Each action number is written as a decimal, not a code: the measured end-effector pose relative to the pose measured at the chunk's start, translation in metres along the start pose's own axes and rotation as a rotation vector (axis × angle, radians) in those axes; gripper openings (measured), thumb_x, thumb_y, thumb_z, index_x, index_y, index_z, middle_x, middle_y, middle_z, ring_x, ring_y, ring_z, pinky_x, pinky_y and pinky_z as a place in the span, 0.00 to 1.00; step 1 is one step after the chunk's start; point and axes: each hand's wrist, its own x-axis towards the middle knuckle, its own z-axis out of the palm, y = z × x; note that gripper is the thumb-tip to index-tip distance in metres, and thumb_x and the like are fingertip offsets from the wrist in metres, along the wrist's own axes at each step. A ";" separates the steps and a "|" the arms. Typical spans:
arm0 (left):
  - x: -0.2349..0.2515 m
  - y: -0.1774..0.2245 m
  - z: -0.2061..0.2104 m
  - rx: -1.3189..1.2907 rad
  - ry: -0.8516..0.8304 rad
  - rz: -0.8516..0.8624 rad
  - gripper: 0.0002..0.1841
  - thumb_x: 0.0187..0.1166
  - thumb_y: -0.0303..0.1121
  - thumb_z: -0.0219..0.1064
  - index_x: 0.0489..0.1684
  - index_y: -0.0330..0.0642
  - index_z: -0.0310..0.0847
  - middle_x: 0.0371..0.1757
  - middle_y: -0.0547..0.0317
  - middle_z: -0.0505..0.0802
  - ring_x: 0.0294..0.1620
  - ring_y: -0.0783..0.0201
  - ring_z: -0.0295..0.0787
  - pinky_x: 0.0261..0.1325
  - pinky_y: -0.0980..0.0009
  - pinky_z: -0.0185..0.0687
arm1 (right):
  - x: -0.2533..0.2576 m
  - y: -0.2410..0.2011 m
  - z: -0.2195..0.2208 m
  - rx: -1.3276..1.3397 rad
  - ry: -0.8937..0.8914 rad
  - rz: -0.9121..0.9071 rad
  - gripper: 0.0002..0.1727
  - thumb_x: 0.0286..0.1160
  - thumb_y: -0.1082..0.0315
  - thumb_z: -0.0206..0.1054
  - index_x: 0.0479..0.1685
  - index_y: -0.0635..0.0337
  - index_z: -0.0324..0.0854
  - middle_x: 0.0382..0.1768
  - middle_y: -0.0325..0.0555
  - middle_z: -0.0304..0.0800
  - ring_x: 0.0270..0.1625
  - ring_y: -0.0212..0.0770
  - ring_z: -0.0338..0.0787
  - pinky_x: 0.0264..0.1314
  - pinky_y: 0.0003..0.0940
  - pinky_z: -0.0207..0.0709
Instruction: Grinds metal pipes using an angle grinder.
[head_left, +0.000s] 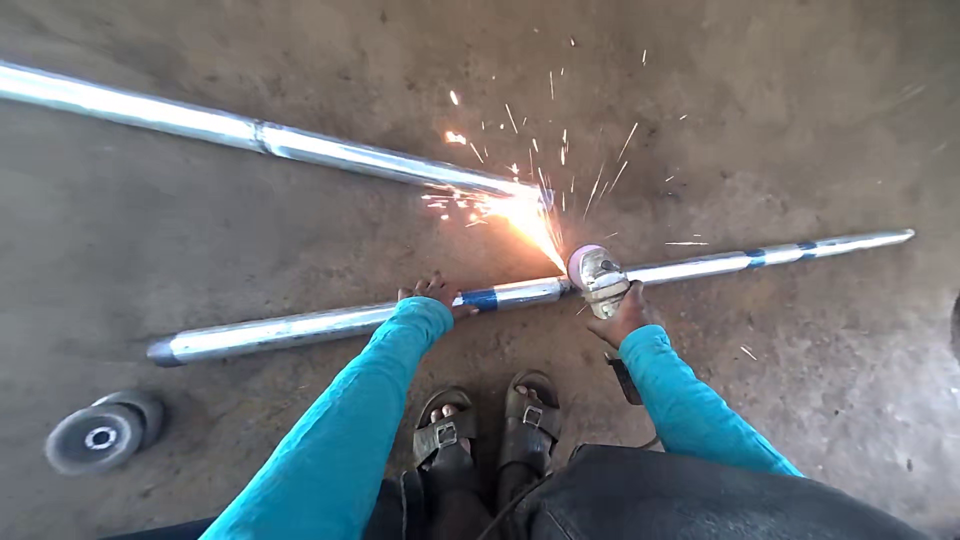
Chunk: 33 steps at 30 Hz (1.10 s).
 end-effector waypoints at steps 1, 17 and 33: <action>0.000 0.001 0.000 -0.007 -0.002 0.000 0.36 0.81 0.63 0.65 0.78 0.45 0.78 0.84 0.44 0.77 0.88 0.38 0.64 0.80 0.28 0.58 | 0.001 0.001 0.002 0.021 0.002 -0.004 0.65 0.48 0.52 0.92 0.89 0.64 0.52 0.64 0.71 0.86 0.66 0.70 0.89 0.65 0.68 0.81; -0.006 0.000 0.005 0.037 0.040 0.008 0.34 0.79 0.63 0.67 0.75 0.46 0.80 0.81 0.46 0.79 0.86 0.41 0.68 0.77 0.32 0.63 | -0.004 -0.008 0.000 -0.049 -0.031 0.000 0.66 0.48 0.49 0.91 0.90 0.60 0.52 0.62 0.71 0.88 0.65 0.70 0.90 0.63 0.70 0.81; -0.003 0.001 0.002 0.028 0.011 -0.005 0.35 0.80 0.63 0.65 0.79 0.48 0.77 0.86 0.47 0.76 0.88 0.40 0.66 0.81 0.31 0.60 | 0.005 -0.002 0.000 0.002 -0.011 0.008 0.66 0.48 0.48 0.91 0.90 0.62 0.52 0.62 0.70 0.88 0.65 0.70 0.90 0.65 0.70 0.80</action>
